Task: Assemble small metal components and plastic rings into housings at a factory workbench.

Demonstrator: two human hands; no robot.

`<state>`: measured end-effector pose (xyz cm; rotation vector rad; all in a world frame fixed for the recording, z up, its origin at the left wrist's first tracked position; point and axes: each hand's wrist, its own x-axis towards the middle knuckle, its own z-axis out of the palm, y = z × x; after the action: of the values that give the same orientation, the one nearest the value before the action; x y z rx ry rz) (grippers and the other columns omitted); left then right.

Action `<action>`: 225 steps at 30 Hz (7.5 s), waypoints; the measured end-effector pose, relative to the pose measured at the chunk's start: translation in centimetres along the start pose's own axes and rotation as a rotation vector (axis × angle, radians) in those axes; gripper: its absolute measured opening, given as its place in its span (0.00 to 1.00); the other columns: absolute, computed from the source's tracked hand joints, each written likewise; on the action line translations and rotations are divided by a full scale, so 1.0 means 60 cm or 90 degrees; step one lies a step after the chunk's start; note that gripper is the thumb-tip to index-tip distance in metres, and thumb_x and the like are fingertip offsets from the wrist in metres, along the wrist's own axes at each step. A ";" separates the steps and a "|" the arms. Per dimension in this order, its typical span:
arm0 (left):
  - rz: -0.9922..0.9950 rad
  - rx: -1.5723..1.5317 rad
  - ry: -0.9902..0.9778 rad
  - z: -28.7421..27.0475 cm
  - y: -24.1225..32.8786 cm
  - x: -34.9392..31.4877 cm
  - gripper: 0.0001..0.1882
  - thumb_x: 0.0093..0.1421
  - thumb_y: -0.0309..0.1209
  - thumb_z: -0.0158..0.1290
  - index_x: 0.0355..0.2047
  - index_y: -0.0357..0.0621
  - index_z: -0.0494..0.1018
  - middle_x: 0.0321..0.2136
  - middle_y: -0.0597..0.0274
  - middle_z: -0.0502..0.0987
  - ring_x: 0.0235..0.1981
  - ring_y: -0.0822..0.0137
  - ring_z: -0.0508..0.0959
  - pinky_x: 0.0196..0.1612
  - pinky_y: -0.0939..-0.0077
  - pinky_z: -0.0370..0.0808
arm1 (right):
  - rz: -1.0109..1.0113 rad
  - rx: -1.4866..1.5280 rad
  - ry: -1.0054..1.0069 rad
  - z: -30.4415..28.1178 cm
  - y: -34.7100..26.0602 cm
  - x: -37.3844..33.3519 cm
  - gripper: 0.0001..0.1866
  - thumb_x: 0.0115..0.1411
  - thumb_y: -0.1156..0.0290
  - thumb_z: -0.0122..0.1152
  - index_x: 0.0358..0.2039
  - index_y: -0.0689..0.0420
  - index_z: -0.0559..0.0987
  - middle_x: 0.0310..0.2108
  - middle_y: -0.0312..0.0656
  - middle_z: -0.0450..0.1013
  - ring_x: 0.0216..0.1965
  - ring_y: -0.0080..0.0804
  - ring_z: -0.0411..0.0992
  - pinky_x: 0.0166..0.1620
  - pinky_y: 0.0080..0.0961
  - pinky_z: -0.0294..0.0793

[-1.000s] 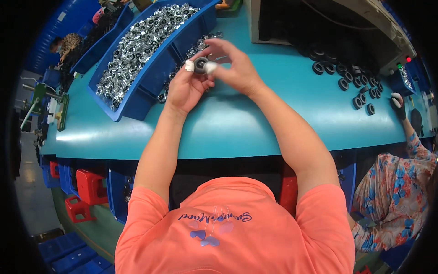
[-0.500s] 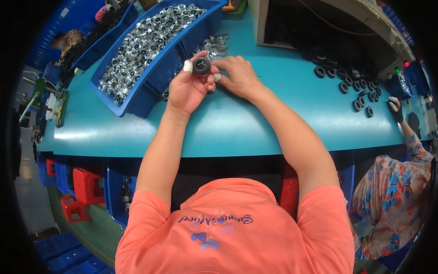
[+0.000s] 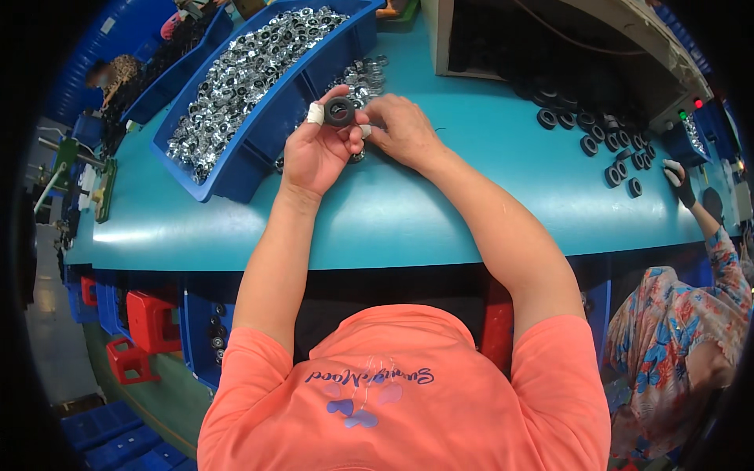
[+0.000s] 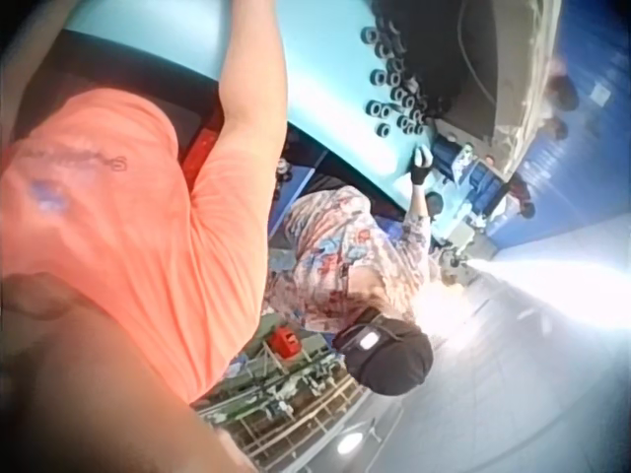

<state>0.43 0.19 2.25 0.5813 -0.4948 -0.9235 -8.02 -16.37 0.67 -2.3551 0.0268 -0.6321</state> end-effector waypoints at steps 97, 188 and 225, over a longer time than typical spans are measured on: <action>0.065 0.462 0.200 0.030 -0.013 -0.010 0.14 0.68 0.29 0.52 0.53 0.43 0.76 0.33 0.66 0.80 0.29 0.77 0.78 0.33 0.81 0.77 | 0.253 0.431 0.040 -0.022 -0.051 -0.004 0.15 0.57 0.72 0.67 0.46 0.57 0.84 0.40 0.37 0.79 0.41 0.24 0.74 0.45 0.22 0.73; 0.134 0.512 0.213 0.051 -0.008 -0.020 0.12 0.70 0.31 0.46 0.47 0.44 0.77 0.29 0.67 0.78 0.24 0.81 0.71 0.24 0.85 0.71 | 0.235 0.595 -0.011 -0.034 -0.063 0.001 0.24 0.56 0.78 0.63 0.55 0.65 0.74 0.47 0.46 0.75 0.47 0.31 0.75 0.50 0.27 0.76; 0.360 0.817 0.121 0.026 -0.015 -0.015 0.14 0.72 0.36 0.44 0.34 0.40 0.71 0.21 0.68 0.70 0.24 0.77 0.68 0.27 0.78 0.66 | 0.330 0.751 -0.207 -0.047 -0.050 -0.003 0.14 0.60 0.61 0.67 0.38 0.58 0.78 0.31 0.34 0.74 0.33 0.21 0.74 0.39 0.24 0.79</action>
<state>-1.54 0.10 2.70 1.5589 -1.0015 0.1062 -9.87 -15.80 4.28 -1.1889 0.0873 0.0476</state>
